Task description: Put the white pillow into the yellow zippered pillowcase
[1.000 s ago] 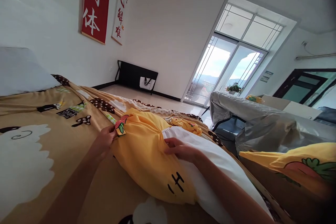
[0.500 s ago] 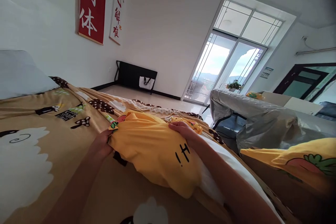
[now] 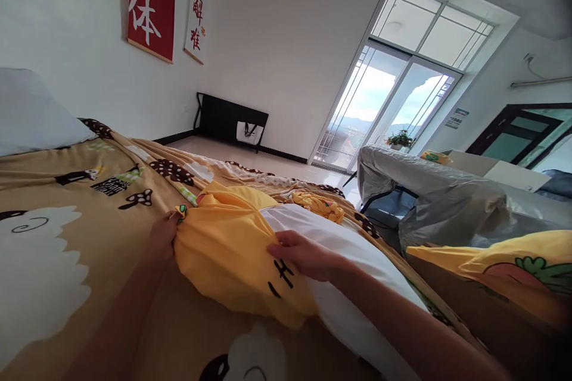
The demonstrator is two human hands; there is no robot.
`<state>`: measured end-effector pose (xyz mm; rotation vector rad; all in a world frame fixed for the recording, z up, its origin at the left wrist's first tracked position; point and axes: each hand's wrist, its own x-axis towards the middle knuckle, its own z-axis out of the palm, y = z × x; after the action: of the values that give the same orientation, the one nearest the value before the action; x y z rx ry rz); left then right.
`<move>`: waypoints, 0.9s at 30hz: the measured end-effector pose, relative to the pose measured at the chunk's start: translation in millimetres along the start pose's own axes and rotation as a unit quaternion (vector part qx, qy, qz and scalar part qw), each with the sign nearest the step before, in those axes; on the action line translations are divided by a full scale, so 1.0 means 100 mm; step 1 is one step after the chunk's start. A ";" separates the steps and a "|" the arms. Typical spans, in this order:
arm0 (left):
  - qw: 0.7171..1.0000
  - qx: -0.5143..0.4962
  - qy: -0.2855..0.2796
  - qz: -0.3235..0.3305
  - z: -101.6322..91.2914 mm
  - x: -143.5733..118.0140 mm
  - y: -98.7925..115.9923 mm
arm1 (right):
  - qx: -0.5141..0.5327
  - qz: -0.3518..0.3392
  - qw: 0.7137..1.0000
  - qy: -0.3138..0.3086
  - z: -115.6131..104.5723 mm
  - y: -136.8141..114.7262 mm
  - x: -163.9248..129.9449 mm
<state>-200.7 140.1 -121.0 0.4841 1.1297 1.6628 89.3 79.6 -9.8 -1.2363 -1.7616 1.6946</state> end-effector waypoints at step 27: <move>0.994 0.041 0.052 0.091 -0.15 -0.08 0.32 | -0.227 0.115 0.967 0.029 -0.48 -0.01 0.16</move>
<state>-226.0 125.1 -99.3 0.5709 1.2650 1.8218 117.9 120.8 -4.4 -1.7223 -2.1118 1.3871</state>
